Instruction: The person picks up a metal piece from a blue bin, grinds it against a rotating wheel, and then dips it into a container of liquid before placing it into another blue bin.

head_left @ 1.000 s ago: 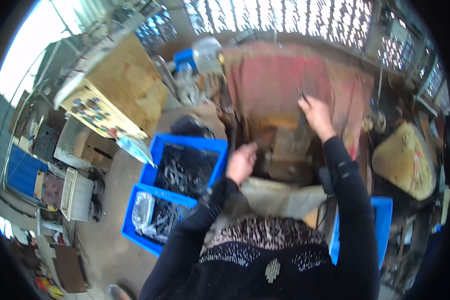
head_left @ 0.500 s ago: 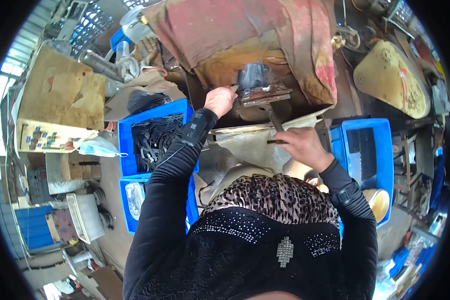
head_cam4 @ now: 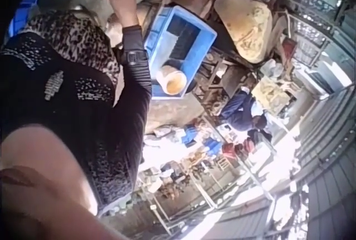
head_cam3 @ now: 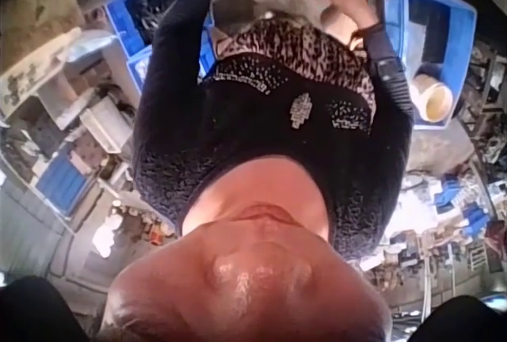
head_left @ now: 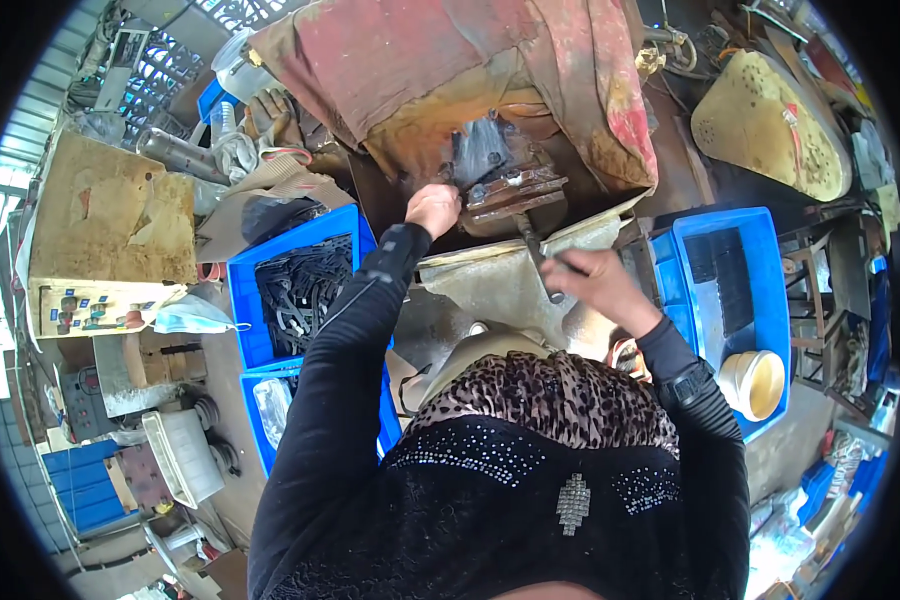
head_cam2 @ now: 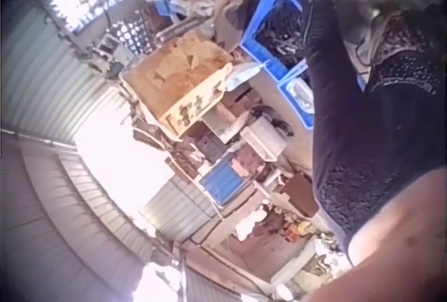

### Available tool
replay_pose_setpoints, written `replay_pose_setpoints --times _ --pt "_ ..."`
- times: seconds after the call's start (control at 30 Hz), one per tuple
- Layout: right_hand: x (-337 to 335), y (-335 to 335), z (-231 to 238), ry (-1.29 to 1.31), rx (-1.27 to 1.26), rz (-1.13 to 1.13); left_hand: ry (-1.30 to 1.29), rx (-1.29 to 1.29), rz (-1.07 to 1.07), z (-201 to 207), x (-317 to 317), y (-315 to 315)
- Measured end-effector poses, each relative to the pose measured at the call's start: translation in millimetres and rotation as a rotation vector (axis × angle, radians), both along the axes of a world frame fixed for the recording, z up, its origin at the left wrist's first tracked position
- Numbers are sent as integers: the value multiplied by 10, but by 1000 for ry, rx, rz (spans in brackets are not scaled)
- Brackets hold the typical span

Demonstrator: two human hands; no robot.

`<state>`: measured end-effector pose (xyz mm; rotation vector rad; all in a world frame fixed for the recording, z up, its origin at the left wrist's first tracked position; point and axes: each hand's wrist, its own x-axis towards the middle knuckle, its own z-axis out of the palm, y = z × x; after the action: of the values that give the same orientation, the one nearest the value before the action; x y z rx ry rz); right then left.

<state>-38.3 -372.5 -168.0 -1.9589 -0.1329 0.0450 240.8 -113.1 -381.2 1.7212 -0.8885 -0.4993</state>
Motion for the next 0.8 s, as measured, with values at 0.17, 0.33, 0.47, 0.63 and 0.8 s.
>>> replay_pose_setpoints --times 0.17,0.33,0.47,0.63,0.8 --pt "350 -370 -100 204 624 -392 57 262 331 1817 -876 -662" --pt "759 -26 12 242 1155 -377 -678 232 342 2159 -1515 -887" --pt "817 -61 -188 204 988 -336 -704 200 466 2066 -1824 -1157" --pt "679 -113 -16 331 911 -449 -665 381 283 2279 -1864 -442" --pt "565 -350 11 337 852 -439 -552 453 769 1889 -1383 1057"
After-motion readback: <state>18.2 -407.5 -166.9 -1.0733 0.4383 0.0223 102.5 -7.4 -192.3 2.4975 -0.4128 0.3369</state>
